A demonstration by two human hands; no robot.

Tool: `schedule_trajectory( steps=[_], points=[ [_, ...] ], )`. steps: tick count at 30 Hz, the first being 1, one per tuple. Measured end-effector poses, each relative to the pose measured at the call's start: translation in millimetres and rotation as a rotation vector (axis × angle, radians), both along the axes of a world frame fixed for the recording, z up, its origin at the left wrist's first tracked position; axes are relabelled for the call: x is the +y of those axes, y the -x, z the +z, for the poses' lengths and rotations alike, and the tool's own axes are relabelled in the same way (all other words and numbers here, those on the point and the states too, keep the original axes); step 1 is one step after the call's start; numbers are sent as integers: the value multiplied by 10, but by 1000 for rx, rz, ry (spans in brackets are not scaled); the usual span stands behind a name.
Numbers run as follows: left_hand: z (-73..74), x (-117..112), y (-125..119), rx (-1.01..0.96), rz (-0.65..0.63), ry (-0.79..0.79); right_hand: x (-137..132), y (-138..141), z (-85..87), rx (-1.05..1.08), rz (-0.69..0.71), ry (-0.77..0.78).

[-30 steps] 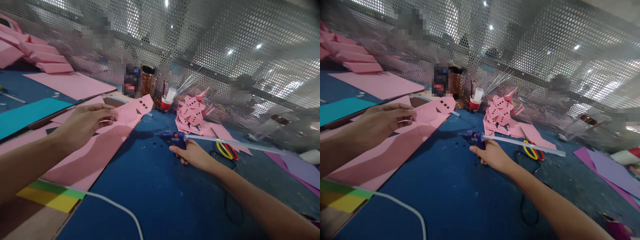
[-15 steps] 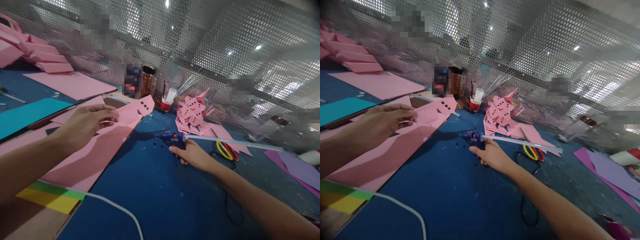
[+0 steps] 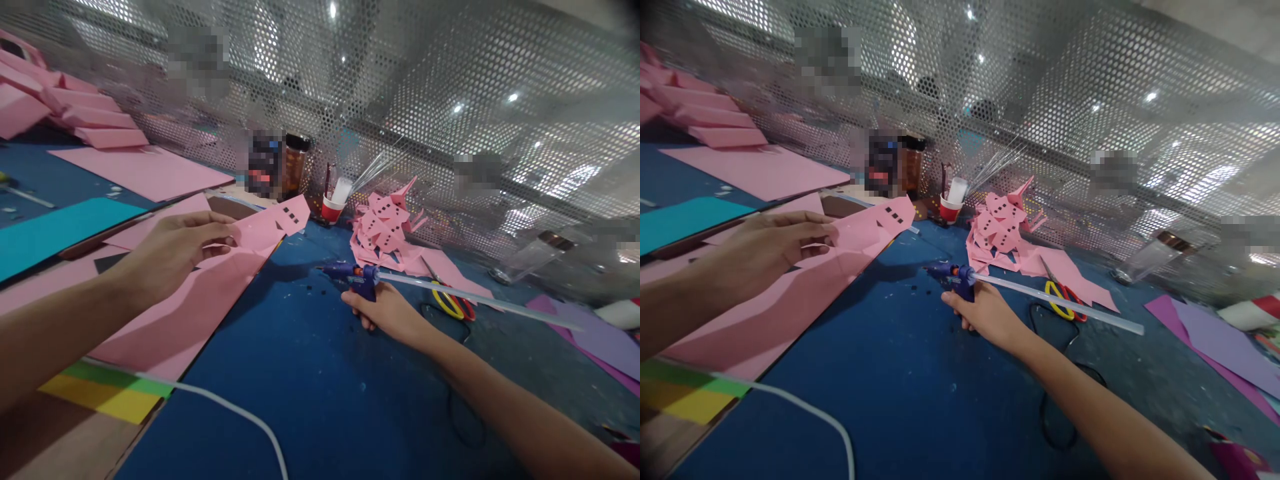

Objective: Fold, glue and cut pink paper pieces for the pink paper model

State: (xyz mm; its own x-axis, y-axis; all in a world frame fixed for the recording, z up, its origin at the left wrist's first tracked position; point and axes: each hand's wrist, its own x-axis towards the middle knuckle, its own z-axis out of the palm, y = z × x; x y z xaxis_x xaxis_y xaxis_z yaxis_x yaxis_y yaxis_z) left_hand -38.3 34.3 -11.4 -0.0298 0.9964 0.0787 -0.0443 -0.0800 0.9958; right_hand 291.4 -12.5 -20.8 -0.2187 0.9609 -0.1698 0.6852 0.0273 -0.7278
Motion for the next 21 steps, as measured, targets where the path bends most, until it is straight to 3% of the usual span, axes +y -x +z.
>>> schedule_trajectory(
  steps=[12,21],
  points=[
    [1,-112,-94,61,-120,-42,-510,10,64,-29,-125,-89],
    [-54,-160,-204,171,-201,-48,-643,135,156,113,-66,-144]
  ],
)
